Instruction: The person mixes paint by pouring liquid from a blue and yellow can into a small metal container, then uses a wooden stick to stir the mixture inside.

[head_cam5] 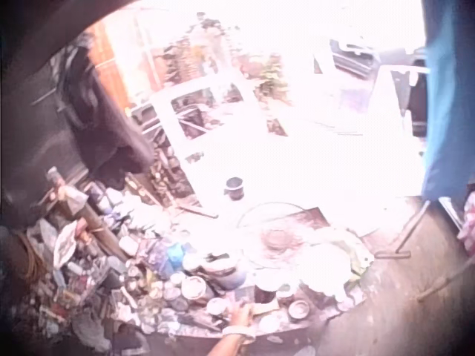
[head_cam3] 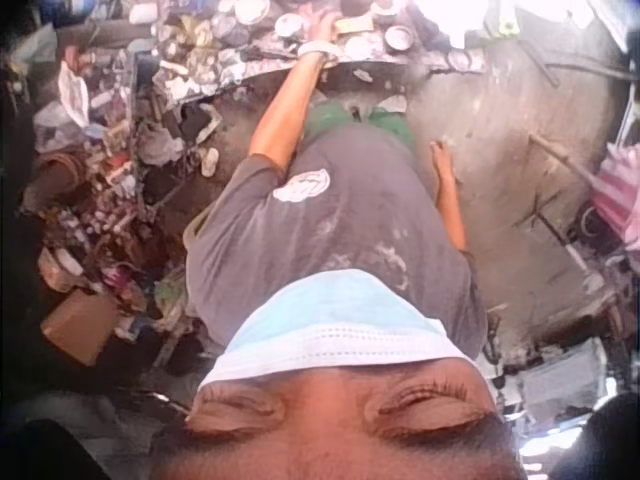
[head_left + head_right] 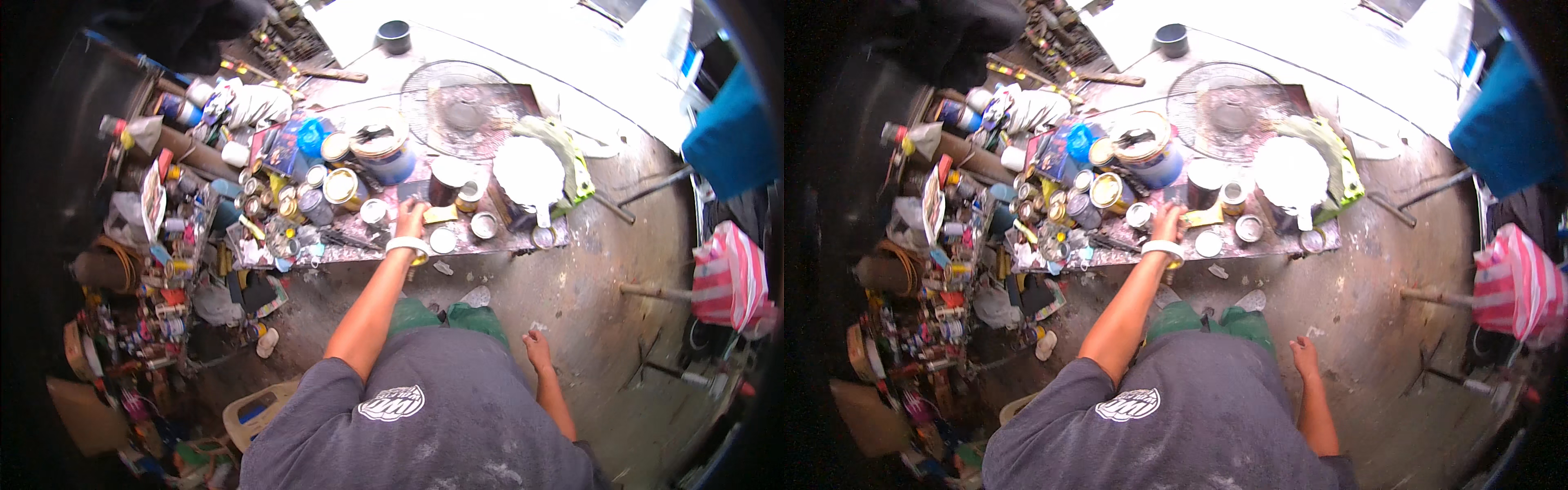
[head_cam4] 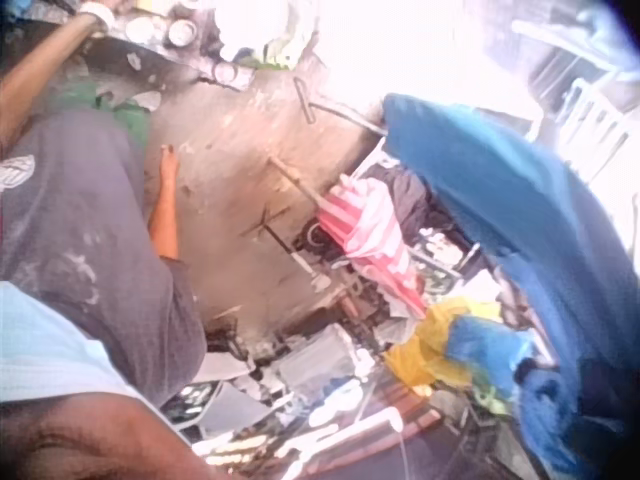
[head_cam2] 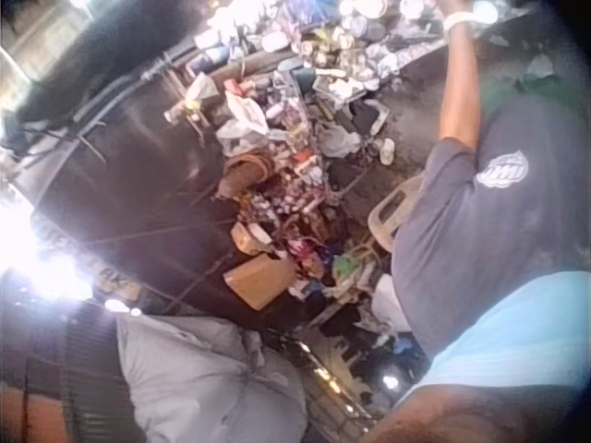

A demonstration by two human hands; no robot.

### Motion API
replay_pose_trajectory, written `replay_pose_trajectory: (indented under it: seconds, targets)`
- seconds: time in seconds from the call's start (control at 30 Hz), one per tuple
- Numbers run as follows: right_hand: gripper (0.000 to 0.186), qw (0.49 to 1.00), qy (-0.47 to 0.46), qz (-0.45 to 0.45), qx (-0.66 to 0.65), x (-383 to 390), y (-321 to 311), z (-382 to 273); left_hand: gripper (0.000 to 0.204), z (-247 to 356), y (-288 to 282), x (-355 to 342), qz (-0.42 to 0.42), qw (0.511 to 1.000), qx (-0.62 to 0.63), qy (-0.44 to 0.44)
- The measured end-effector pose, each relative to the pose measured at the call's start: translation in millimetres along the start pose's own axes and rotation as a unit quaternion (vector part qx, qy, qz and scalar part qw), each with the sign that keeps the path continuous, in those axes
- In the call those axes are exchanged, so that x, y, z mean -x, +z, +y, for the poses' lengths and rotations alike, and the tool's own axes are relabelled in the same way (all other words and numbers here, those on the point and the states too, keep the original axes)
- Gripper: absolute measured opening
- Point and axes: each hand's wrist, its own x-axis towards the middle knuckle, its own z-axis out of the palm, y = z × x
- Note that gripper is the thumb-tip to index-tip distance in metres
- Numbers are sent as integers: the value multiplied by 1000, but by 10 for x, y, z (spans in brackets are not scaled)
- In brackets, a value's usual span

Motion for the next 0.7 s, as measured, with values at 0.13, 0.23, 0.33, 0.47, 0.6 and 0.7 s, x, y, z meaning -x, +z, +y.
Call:
replay_pose_trajectory:
  seconds: [0.13,0.23,0.33,0.47,0.6,0.7]
  targets:
    - [50,996,-61,-46,41,-98,354,-772,69,-341,-578,57,-146,968,200,-31]
    - [50,989,-109,-65,78,-131,787,-1359,58,-304,-1104,287,-248,932,260,-38]
    - [50,968,-202,-87,122,-153,1347,-1984,57,-324,-1861,504,-282,922,265,-1]
    - [52,889,-392,-108,209,81,2364,-3331,64,-418,-3085,858,-223,943,241,52]
    - [54,793,-530,-170,248,408,3575,-4538,67,-834,-4154,1093,-49,971,229,50]
    - [49,682,-625,-165,341,400,4469,-4863,70,-1207,-4743,1228,48,967,252,17]
